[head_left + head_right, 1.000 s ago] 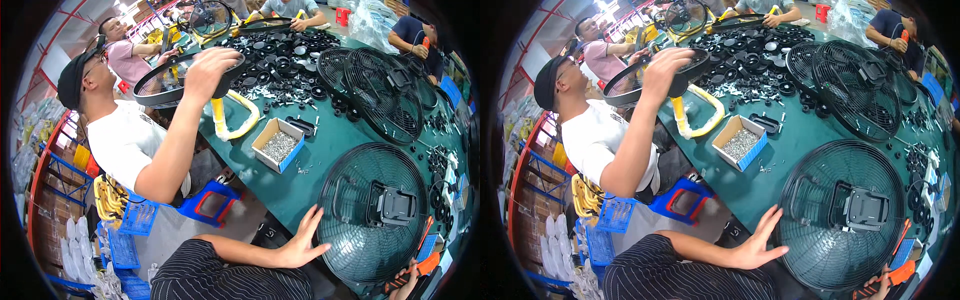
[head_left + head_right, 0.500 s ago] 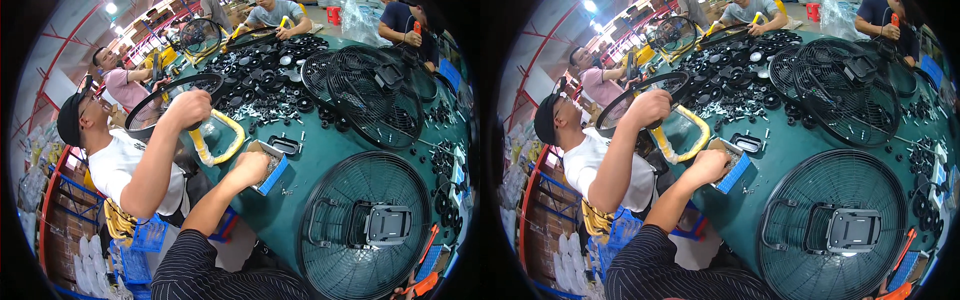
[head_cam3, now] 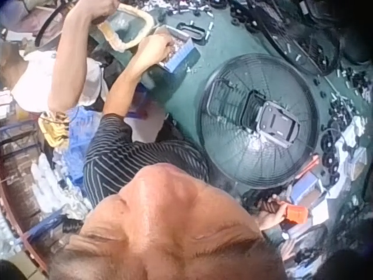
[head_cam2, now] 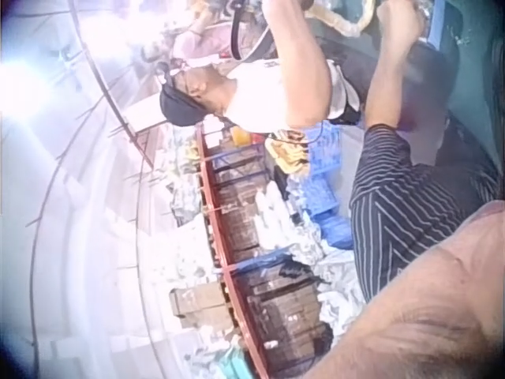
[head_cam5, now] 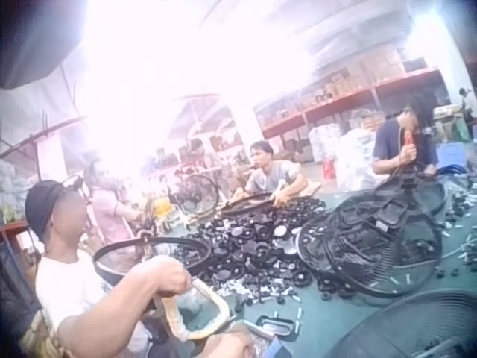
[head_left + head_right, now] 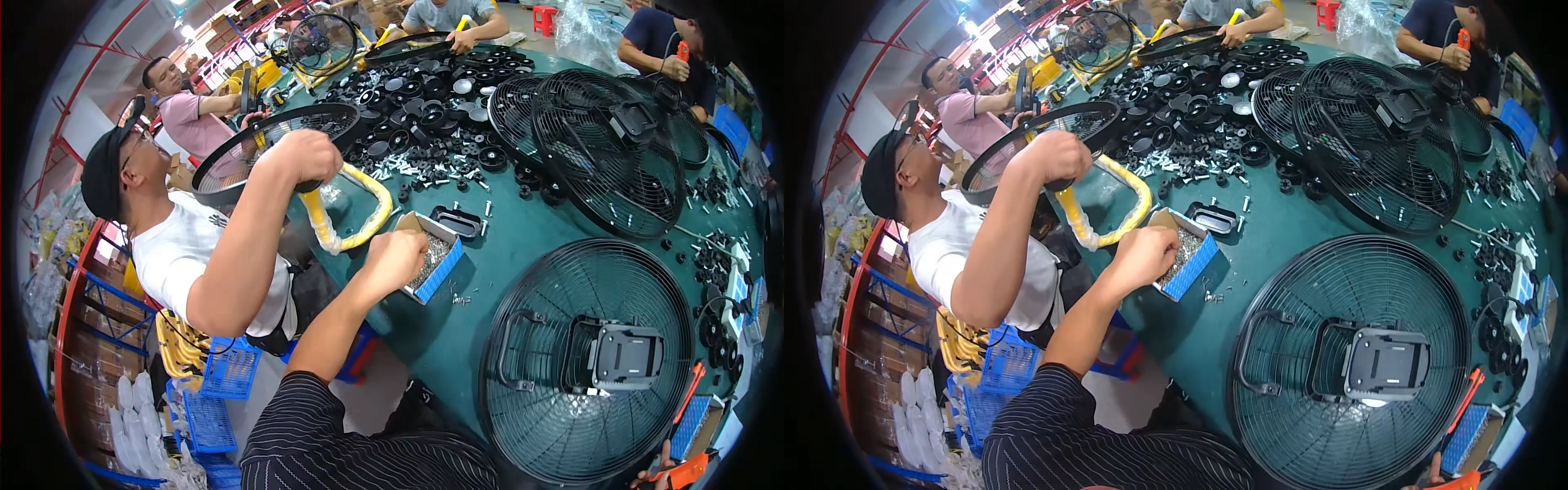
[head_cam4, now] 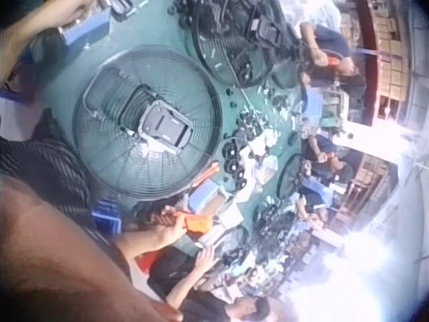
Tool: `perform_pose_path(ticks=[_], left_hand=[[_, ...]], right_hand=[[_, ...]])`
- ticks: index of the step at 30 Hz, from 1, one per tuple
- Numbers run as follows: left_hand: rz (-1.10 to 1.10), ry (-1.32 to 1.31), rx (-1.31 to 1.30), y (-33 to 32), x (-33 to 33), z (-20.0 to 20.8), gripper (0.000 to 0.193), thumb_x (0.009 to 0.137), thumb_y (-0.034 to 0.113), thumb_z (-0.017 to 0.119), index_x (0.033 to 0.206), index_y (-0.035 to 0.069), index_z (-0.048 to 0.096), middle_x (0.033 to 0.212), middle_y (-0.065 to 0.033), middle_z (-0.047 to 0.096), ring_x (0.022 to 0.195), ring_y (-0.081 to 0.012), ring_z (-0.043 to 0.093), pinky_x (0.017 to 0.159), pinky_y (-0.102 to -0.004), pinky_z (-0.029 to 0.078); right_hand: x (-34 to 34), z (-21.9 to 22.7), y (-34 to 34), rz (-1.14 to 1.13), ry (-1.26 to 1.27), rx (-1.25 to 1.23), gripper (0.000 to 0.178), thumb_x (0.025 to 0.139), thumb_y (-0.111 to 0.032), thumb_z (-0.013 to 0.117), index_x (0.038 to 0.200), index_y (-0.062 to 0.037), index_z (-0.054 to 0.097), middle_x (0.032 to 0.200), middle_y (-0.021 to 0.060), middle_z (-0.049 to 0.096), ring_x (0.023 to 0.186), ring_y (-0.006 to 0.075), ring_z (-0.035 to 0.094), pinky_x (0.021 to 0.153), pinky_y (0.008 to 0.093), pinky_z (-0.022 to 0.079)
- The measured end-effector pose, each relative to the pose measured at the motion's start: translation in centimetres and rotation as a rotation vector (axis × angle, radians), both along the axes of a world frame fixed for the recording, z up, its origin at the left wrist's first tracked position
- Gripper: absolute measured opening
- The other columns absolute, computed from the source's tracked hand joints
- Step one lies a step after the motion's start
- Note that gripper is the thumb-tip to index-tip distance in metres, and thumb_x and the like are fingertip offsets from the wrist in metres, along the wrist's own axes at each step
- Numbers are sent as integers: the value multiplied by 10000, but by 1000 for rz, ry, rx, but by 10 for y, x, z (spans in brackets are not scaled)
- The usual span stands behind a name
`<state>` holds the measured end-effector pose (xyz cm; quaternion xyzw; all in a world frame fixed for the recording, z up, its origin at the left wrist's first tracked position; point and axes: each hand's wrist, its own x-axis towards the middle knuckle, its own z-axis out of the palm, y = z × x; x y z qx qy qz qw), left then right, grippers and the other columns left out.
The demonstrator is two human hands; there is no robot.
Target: Assembling the front and back grilles of industrial fans using a power drill and screws.
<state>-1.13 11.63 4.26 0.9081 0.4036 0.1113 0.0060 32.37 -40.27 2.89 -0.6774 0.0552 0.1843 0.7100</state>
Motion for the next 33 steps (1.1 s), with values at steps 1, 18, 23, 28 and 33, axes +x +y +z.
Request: perform_pose_path(ticks=[1, 18, 23, 28, 33], left_hand=[[10, -6, 4, -4, -1, 3, 94, 769, 121, 669, 842, 82, 714, 780, -119, 696, 746, -317, 685, 670, -433, 535], [-645, -926, -1421, -221, -6, -48, 183, 745, -36, 814, 889, -15, 702, 855, -121, 695, 632, -96, 603, 550, -217, 470], [-718, -823, -1248, -224, -16, -45, 207, 723, -10, 826, 879, -11, 690, 796, -135, 709, 681, -186, 695, 578, -268, 539], [-769, -835, -1257, -217, -16, -48, 176, 742, 46, 835, 878, 3, 732, 820, -113, 718, 596, -141, 654, 516, -247, 503], [-797, -866, -1279, -216, -13, -52, 184, 734, 57, 843, 871, 5, 731, 811, -112, 720, 610, -151, 670, 519, -252, 509]], right_hand=[[-3, 6, -4, -5, -11, -4, 233, 947, -309, 638, 988, -93, 561, 871, 105, 681, 683, 185, 603, 586, 344, 520], [-165, 63, 103, 318, -432, 1020, 416, 966, -243, 632, 1224, -8, 405, 871, 72, 596, 594, 130, 612, 515, 237, 535], [-184, 62, 128, 372, -415, 964, 398, 983, -252, 599, 1233, -17, 398, 881, 83, 596, 601, 145, 613, 514, 250, 535], [-187, 60, 131, 321, -382, 1012, 416, 984, -263, 601, 1244, -9, 399, 866, 75, 580, 614, 139, 614, 529, 261, 531], [-185, 55, 130, 310, -410, 945, 434, 982, -266, 606, 1260, -3, 401, 871, 73, 581, 614, 136, 612, 532, 260, 531]])
